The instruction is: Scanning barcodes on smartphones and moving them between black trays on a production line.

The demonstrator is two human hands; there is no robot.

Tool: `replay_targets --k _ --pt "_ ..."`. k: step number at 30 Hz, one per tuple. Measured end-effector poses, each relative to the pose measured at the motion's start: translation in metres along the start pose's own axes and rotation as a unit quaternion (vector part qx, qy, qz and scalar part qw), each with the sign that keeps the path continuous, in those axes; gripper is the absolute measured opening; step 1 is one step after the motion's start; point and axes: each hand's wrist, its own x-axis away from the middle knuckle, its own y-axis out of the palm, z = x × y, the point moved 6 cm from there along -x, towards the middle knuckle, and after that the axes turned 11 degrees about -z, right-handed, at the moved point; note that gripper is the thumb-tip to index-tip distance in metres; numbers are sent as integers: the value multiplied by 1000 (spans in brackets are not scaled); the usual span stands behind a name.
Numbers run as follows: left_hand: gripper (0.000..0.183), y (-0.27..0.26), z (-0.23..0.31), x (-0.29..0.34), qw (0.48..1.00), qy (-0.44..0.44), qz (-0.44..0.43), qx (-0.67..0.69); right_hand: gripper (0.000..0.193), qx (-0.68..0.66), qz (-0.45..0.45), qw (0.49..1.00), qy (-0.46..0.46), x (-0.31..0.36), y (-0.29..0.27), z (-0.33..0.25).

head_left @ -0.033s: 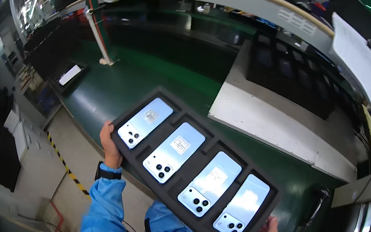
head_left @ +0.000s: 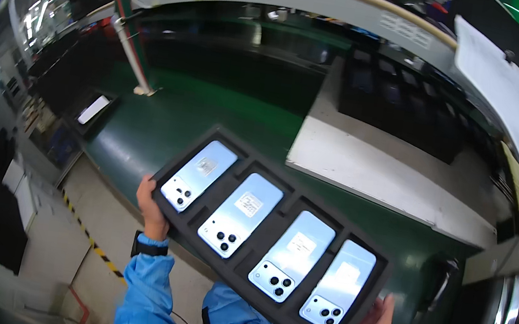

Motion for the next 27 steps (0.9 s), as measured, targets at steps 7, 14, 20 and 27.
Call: replay_targets --k 7,14,20,27 --pt "38 16 34 11 990 -55 52 116 65 214 -133 961 -114 -57 53 -78" --pt "32 35 4 7 991 -33 95 93 53 83 -147 976 -136 -63 64 -144" --pt "28 96 52 10 974 -33 -114 -192 55 13 -40 994 -100 -109 -3 -145" --pt "5 252 161 -11 828 344 -214 -388 69 505 284 760 -295 -67 -62 -161"
